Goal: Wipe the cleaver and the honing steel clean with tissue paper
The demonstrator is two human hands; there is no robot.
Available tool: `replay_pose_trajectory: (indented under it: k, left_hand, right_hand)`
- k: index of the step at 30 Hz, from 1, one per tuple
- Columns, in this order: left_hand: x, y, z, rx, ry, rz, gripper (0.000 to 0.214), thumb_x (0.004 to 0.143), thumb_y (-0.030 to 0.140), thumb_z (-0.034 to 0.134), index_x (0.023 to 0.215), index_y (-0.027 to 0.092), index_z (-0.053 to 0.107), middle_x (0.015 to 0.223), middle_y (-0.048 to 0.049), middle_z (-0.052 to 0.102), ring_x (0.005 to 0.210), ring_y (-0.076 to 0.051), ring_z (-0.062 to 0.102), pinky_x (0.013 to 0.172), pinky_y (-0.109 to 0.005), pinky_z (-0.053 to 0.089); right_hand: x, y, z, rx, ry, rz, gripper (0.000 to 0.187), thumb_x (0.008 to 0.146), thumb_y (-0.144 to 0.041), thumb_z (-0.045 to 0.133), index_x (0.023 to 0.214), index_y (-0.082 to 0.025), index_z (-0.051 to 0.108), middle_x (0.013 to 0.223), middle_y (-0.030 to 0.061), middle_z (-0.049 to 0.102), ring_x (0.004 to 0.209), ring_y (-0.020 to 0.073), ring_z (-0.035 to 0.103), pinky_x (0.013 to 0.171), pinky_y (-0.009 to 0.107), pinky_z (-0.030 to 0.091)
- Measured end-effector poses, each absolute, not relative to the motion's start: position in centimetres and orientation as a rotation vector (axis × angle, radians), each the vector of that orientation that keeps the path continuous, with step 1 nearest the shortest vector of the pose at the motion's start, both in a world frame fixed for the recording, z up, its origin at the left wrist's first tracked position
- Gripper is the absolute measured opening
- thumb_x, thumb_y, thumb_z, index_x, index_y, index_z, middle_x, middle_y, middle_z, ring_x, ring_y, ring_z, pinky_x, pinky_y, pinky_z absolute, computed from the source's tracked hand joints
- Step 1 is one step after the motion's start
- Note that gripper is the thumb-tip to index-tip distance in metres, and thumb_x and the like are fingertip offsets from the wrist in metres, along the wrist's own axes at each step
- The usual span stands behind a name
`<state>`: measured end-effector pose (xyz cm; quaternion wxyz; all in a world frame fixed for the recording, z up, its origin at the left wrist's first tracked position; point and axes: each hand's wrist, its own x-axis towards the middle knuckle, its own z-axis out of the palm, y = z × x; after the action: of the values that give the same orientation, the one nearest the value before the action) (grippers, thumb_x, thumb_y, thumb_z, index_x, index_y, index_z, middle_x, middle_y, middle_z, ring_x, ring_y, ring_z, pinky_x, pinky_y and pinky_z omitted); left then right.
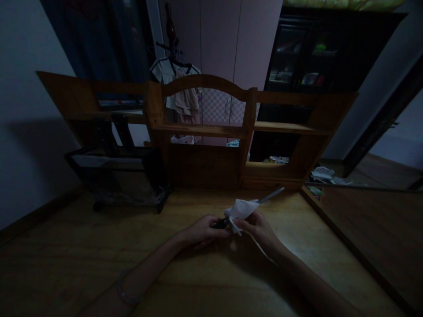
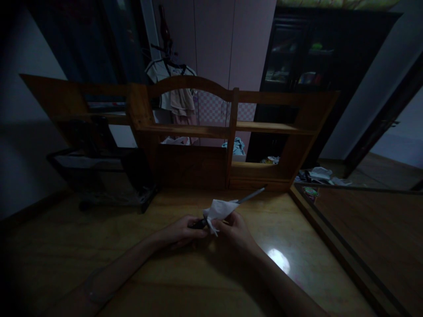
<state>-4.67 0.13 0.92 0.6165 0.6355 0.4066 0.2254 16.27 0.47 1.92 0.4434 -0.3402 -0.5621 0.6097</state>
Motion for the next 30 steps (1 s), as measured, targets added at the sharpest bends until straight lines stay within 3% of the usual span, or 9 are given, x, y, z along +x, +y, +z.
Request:
replay_pose_trajectory:
  k: [4, 9, 17, 21, 25, 30]
  left_hand:
    - [-4.6, 0.1, 0.9, 1.462, 0.929, 0.528, 0.042, 0.073, 0.049, 0.064, 0.097, 0.014, 0.062, 0.047, 0.0064, 0.047, 0.029, -0.006, 0.032, 0.029, -0.019, 0.02]
    - [-4.7, 0.0, 0.9, 1.44, 0.908, 0.546, 0.037, 0.074, 0.048, 0.064, 0.09, 0.015, 0.06, 0.042, 0.0085, 0.041, 0.028, -0.006, 0.029, 0.029, -0.019, 0.019]
    - [-4.6, -0.2, 1.4, 1.419, 0.925, 0.561, 0.036, 0.073, 0.051, 0.063, 0.082, 0.016, 0.056, 0.04, 0.0093, 0.041, 0.027, -0.005, 0.027, 0.028, -0.019, 0.016]
    - [-4.5, -0.2, 1.4, 1.422, 0.931, 0.56, 0.036, 0.074, 0.049, 0.064, 0.086, 0.016, 0.057, 0.041, 0.0092, 0.043, 0.026, -0.005, 0.028, 0.028, -0.018, 0.016]
    - [-4.6, -0.2, 1.4, 1.42, 0.911, 0.565, 0.036, 0.074, 0.048, 0.063, 0.088, 0.015, 0.058, 0.038, 0.0102, 0.039, 0.026, -0.006, 0.027, 0.028, -0.018, 0.017]
    - [-4.8, 0.0, 1.0, 1.418, 0.902, 0.576, 0.038, 0.074, 0.05, 0.062, 0.084, 0.015, 0.057, 0.038, 0.0095, 0.039, 0.026, -0.006, 0.027, 0.029, -0.019, 0.019]
  right_hand:
    - [16.1, 0.5, 1.7, -0.837, -1.351, 1.535, 0.027, 0.071, -0.032, 0.074, 0.09, -0.015, 0.067, 0.086, 0.0073, 0.069, 0.076, 0.0208, 0.063, 0.071, 0.031, 0.047]
    - [16.8, 1.4, 1.6, -0.835, -1.259, 1.49, 0.028, 0.073, -0.033, 0.072, 0.094, -0.016, 0.066, 0.094, 0.0073, 0.069, 0.086, 0.0216, 0.062, 0.078, 0.032, 0.046]
    - [20.2, 4.0, 3.5, -0.941, -1.034, 1.153, 0.025, 0.075, -0.039, 0.066, 0.088, -0.018, 0.066, 0.09, 0.0088, 0.067, 0.078, 0.0207, 0.061, 0.068, 0.03, 0.047]
    - [21.9, 4.6, 3.9, -0.926, -0.998, 1.051, 0.03, 0.07, -0.035, 0.069, 0.096, -0.021, 0.066, 0.101, 0.0102, 0.065, 0.091, 0.0244, 0.059, 0.076, 0.034, 0.047]
    - [21.9, 4.9, 3.7, -0.9, -1.016, 1.083, 0.028, 0.07, -0.034, 0.07, 0.095, -0.024, 0.067, 0.107, 0.009, 0.064, 0.099, 0.026, 0.058, 0.083, 0.037, 0.045]
    - [19.4, 4.0, 2.5, -0.883, -1.093, 1.233, 0.028, 0.071, -0.039, 0.072, 0.092, -0.02, 0.068, 0.096, 0.0089, 0.068, 0.089, 0.0261, 0.063, 0.081, 0.039, 0.046]
